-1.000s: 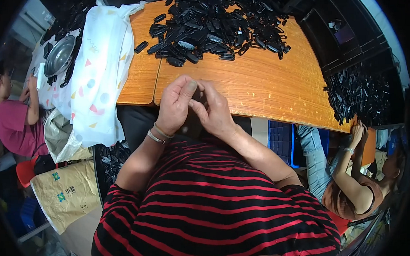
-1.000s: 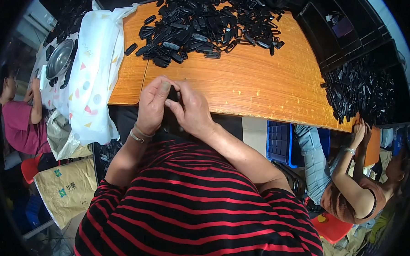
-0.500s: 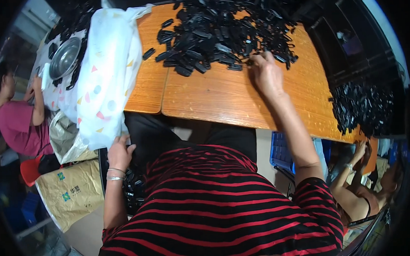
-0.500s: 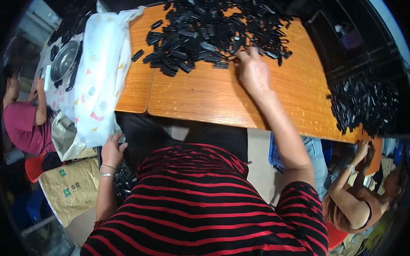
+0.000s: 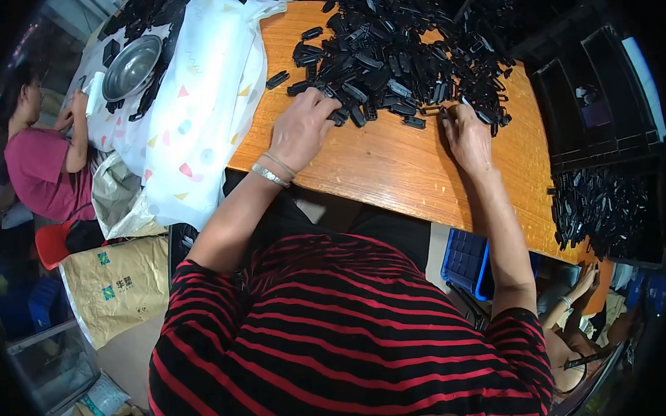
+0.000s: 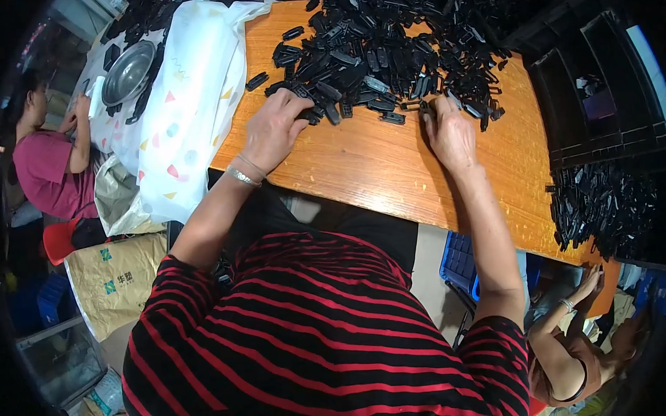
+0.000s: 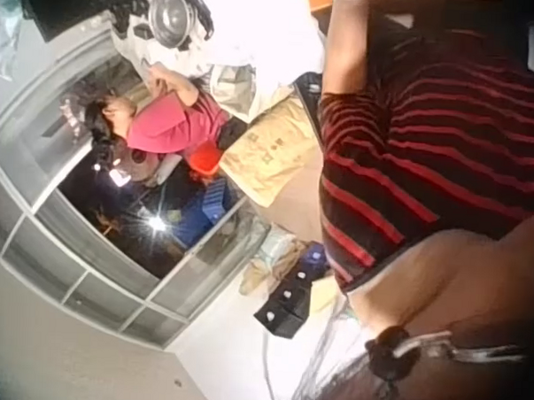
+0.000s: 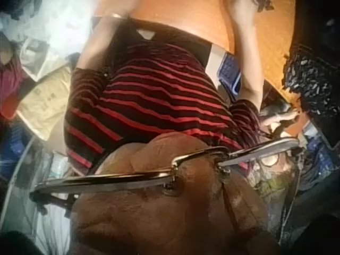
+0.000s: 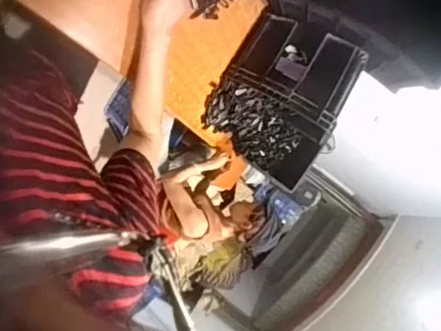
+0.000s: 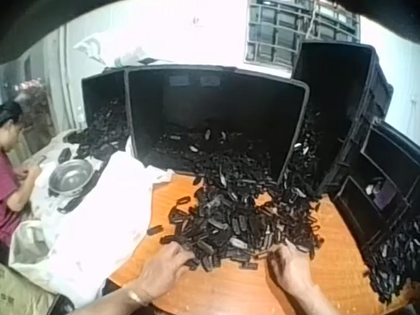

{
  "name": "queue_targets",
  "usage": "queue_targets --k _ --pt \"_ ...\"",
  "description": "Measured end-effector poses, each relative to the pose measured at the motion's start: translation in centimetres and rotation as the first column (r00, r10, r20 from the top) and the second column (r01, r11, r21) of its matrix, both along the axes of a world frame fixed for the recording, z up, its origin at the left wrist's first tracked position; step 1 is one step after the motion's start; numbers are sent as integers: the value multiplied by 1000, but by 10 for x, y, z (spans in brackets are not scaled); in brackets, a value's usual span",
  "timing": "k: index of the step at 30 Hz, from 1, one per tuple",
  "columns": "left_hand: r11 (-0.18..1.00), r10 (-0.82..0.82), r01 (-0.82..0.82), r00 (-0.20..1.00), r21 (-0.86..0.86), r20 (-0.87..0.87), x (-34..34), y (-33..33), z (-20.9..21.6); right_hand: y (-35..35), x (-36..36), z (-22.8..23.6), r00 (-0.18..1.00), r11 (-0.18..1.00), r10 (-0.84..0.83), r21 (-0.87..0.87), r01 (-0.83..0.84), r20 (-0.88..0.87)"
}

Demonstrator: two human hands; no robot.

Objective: Assembling small black plastic buckle components at a workbench.

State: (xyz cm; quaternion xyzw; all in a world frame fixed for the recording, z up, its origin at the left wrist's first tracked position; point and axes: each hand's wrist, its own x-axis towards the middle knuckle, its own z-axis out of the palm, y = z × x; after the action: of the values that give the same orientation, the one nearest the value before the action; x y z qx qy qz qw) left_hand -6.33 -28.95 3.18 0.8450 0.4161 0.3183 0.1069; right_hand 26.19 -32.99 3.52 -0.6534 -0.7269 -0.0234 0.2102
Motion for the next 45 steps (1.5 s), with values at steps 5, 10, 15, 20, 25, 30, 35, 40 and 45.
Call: queue_targets --k 5,10,15,20,25,30,35,40,45 --pt "993 -75 78 997 93 -32 3 7 -13 -18 -42 3 969 998 13 -58 -28 -246" --pt "988 -145 145 989 46 2 2 0 -11 -17 -93 7 901 966 258 78 -246 -348" --pt "900 -87 214 942 -379 324 2 -14 -4 -8 -130 13 845 930 366 155 -332 -390" --pt "483 363 656 452 -580 815 7 -29 1 -9 -136 -2 751 947 311 122 -297 -583" --pt "557 329 667 369 -494 869 14 -39 -9 -21 -157 3 217 949 25 -45 -311 -976" --pt "632 378 572 360 -522 853 20 -36 -10 -16 -148 4 626 973 218 117 -198 -749" --pt "688 280 500 486 -526 828 16 -37 -6 -15 -150 10 655 957 278 144 -252 -702" --pt "696 264 474 530 -539 806 13 -38 -4 -15 -148 5 688 952 297 156 -262 -662" --pt "711 213 464 575 -528 790 17 -46 -8 -25 -155 0 782 942 323 258 -213 -533"
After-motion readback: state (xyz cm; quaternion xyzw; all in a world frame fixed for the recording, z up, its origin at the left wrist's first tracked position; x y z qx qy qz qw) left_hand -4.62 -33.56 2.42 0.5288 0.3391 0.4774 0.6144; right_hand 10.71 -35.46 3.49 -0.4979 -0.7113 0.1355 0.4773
